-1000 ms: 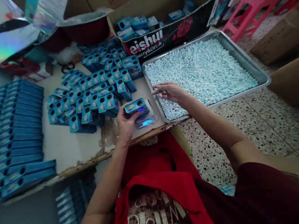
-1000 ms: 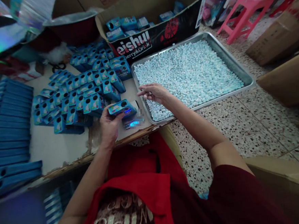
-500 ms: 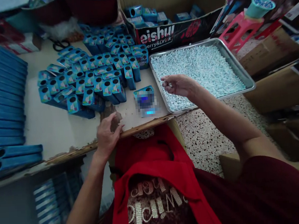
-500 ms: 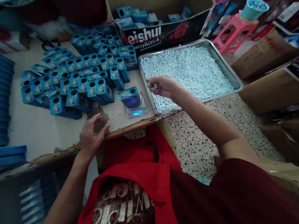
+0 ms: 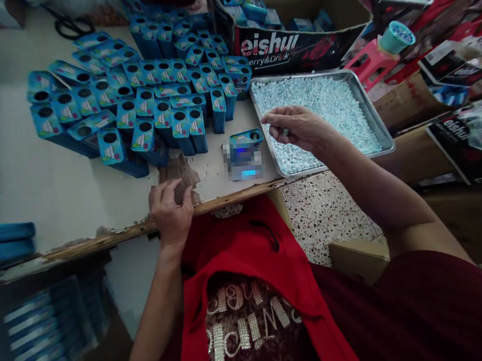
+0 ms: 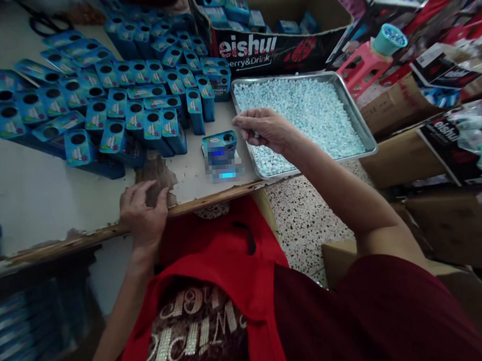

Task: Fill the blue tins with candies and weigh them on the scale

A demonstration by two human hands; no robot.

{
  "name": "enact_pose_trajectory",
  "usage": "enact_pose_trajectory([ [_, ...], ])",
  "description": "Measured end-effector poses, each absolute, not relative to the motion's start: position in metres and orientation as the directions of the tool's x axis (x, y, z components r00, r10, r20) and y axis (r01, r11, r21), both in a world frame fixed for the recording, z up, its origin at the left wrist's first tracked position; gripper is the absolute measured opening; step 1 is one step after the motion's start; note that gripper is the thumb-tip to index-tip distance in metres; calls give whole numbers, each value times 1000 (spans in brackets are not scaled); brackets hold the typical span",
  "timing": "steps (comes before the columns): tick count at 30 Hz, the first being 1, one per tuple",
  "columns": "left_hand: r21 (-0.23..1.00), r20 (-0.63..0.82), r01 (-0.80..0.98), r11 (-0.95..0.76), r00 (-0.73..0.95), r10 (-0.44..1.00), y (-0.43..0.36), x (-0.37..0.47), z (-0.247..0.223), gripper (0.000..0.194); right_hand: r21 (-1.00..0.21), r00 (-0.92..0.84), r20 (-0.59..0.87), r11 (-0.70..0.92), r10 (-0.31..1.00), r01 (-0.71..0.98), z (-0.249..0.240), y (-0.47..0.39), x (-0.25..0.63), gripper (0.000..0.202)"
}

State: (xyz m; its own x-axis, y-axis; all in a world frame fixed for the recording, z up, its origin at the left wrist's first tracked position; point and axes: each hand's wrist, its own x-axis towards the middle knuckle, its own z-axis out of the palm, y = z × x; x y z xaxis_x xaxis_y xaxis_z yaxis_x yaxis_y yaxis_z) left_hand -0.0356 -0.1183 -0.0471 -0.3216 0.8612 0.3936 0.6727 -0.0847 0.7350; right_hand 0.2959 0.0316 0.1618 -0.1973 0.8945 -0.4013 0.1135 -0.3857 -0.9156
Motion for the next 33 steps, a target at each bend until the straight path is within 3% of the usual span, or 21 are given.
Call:
enact_pose_trajectory([
  [10,719,444,679,-149,-283,850,-121,-35,-52,24,-919,-237,-394,-373,888,127,165,35,287,23],
  [18,700,440,702,-132,-278,854,-122,-35,-46,22,-938,-320,-312,-236,894,255,148,36,278,16],
  [22,697,452,702,-150,-267,851,-122,-36,-47,23,-964,-206,-261,-243,943,109,147,41,283,14],
  [27,652,499,739,-169,-251,829,-122,-38,-49,20,-918,-71,-386,-390,920,-64,146,49,315,23],
  [29,657,486,740,-144,-270,832,-120,-38,-49,21,-922,-40,-385,-386,922,-31,143,53,323,26],
  [33,685,451,718,-125,-283,846,-115,-35,-41,25,-965,-101,-245,-233,964,119,141,76,311,28],
])
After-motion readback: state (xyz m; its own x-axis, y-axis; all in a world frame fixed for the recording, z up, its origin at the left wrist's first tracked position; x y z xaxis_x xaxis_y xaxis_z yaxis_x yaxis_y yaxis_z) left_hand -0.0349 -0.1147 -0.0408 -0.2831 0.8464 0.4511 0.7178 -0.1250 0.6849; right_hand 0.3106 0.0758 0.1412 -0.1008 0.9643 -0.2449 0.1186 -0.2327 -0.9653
